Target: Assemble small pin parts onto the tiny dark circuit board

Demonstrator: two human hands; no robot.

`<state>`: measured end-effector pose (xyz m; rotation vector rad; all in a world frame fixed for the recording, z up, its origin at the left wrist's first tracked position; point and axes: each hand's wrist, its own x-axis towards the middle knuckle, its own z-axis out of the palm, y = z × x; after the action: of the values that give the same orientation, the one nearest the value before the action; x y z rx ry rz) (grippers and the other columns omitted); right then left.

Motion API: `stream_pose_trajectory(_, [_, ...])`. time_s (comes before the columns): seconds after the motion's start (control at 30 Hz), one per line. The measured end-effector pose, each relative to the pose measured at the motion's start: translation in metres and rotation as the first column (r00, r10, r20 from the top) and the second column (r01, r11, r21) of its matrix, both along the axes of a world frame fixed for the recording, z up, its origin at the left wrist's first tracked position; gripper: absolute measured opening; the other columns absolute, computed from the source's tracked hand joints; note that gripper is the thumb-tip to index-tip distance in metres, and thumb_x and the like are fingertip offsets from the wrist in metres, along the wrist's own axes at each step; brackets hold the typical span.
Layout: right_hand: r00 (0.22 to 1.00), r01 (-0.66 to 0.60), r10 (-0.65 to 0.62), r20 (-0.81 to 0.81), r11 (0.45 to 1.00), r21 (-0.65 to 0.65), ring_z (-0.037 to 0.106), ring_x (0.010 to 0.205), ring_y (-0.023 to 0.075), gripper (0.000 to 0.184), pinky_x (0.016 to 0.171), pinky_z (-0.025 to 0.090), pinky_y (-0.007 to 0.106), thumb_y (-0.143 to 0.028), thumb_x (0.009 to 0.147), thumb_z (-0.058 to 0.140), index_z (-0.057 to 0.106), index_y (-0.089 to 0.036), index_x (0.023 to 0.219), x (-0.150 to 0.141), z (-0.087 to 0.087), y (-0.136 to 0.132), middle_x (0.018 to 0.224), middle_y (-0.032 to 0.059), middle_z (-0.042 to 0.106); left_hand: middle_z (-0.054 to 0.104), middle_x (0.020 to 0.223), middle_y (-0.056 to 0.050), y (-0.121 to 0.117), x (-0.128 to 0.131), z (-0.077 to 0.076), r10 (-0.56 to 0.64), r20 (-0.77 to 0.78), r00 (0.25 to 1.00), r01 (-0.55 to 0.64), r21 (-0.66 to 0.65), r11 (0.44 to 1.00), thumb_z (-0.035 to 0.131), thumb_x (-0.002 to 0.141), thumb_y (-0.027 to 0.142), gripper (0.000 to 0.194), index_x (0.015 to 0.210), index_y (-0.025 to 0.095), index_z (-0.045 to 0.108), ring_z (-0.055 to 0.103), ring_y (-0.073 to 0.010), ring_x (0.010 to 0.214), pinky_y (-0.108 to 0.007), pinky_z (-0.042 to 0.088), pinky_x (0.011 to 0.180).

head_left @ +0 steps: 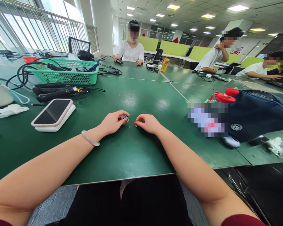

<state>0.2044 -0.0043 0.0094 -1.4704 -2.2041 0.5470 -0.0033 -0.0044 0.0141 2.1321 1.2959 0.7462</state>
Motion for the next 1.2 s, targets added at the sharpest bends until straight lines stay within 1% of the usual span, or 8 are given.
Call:
stream_pose_trajectory(0.07, [1.0,-0.006,0.007,0.025,0.999,-0.051,0.053,0.065,0.0108,0.018,0.059,0.038,0.022,-0.037,0.072,0.066,0.065,-0.019,0.073,0.0016,0.0017,-0.0007,0.073,-0.0005,0.064,0.067,0.076,0.001,-0.0008,0.0003,0.0012,0.005,-0.011,1.0,-0.005,-0.014,1.0,0.054,0.077,0.029,0.027,0.103,0.023,0.059,0.062,-0.0152,0.071,-0.029,0.046,0.071])
stream_pose_trajectory(0.13, [0.998,-0.016,0.02,0.053,0.998,-0.068,0.053,0.065,0.0102,0.015,0.059,0.037,0.022,-0.035,0.071,0.067,0.065,-0.019,0.072,0.0016,0.0017,-0.0008,0.073,-0.001,0.064,0.068,0.079,0.001,-0.0018,0.0009,0.0026,0.009,-0.021,1.0,-0.01,-0.028,1.0,0.057,0.076,0.031,0.025,0.1,0.023,0.059,0.062,-0.0155,0.073,-0.029,0.046,0.074])
stream_pose_trajectory(0.27, [0.993,-0.046,0.048,0.107,0.999,-0.026,0.053,0.069,0.0106,0.009,0.063,0.037,0.022,-0.026,0.077,0.062,0.065,-0.02,0.072,0.0001,-0.0005,0.0002,0.075,-0.0004,0.064,0.067,0.082,-0.001,-0.0025,0.002,0.0038,0.017,-0.019,1.0,-0.017,-0.033,0.999,0.062,0.072,0.032,0.024,0.093,0.022,0.06,0.062,-0.0162,0.077,-0.029,0.047,0.077])
stream_pose_trajectory(0.5, [0.991,-0.038,0.036,0.127,0.999,0.008,0.053,0.071,0.0111,0.011,0.066,0.037,0.022,-0.024,0.08,0.058,0.065,-0.019,0.074,0.0005,-0.0005,0.0002,0.078,0.0006,0.065,0.066,0.082,-0.001,-0.0024,0.0011,0.0033,0.003,-0.037,0.999,-0.004,-0.02,1.0,0.063,0.071,0.031,0.023,0.091,0.021,0.06,0.061,-0.0159,0.076,-0.03,0.047,0.076])
stream_pose_trajectory(0.67, [0.989,-0.024,0.019,0.144,0.999,0.033,0.052,0.071,0.0114,0.012,0.064,0.036,0.023,-0.023,0.081,0.056,0.065,-0.019,0.075,0.0002,0.0015,-0.0011,0.078,0.001,0.064,0.067,0.081,-0.001,-0.0023,0.0011,0.0029,-0.002,-0.032,0.999,0.001,-0.019,1.0,0.063,0.071,0.03,0.023,0.091,0.021,0.06,0.061,-0.0155,0.076,-0.029,0.047,0.075])
stream_pose_trajectory(0.87, [0.988,-0.066,0.061,0.141,0.997,0.034,0.052,0.07,0.0106,0.008,0.066,0.037,0.022,-0.02,0.079,0.058,0.066,-0.021,0.082,-0.0019,0.003,-0.0033,0.075,-0.0006,0.061,0.067,0.081,0.0,-0.0013,0.0008,0.0013,-0.014,-0.034,0.999,0.014,-0.013,1.0,0.062,0.072,0.03,0.022,0.092,0.021,0.059,0.062,-0.0154,0.076,-0.029,0.047,0.074])
stream_pose_trajectory(1.03, [0.981,-0.083,0.075,0.181,0.996,0.034,0.052,0.074,0.0116,0.01,0.068,0.037,0.023,-0.016,0.079,0.056,0.063,-0.019,0.072,-0.001,0.0002,-0.0012,0.079,0.0009,0.061,0.068,0.082,0.0,-0.0009,0.0007,0.0008,-0.019,-0.046,0.999,0.018,-0.015,1.0,0.062,0.072,0.03,0.022,0.092,0.022,0.059,0.062,-0.0155,0.076,-0.029,0.047,0.074])
stream_pose_trajectory(1.2, [0.986,-0.054,0.044,0.162,0.997,0.059,0.051,0.074,0.0121,0.011,0.068,0.037,0.023,-0.013,0.078,0.054,0.06,-0.018,0.071,-0.0016,0.0007,-0.0021,0.08,0.0019,0.06,0.068,0.08,0.0,-0.0022,0.0013,0.0015,-0.012,-0.054,0.998,0.011,-0.017,1.0,0.065,0.069,0.034,0.024,0.088,0.021,0.059,0.062,-0.0161,0.075,-0.03,0.047,0.072])
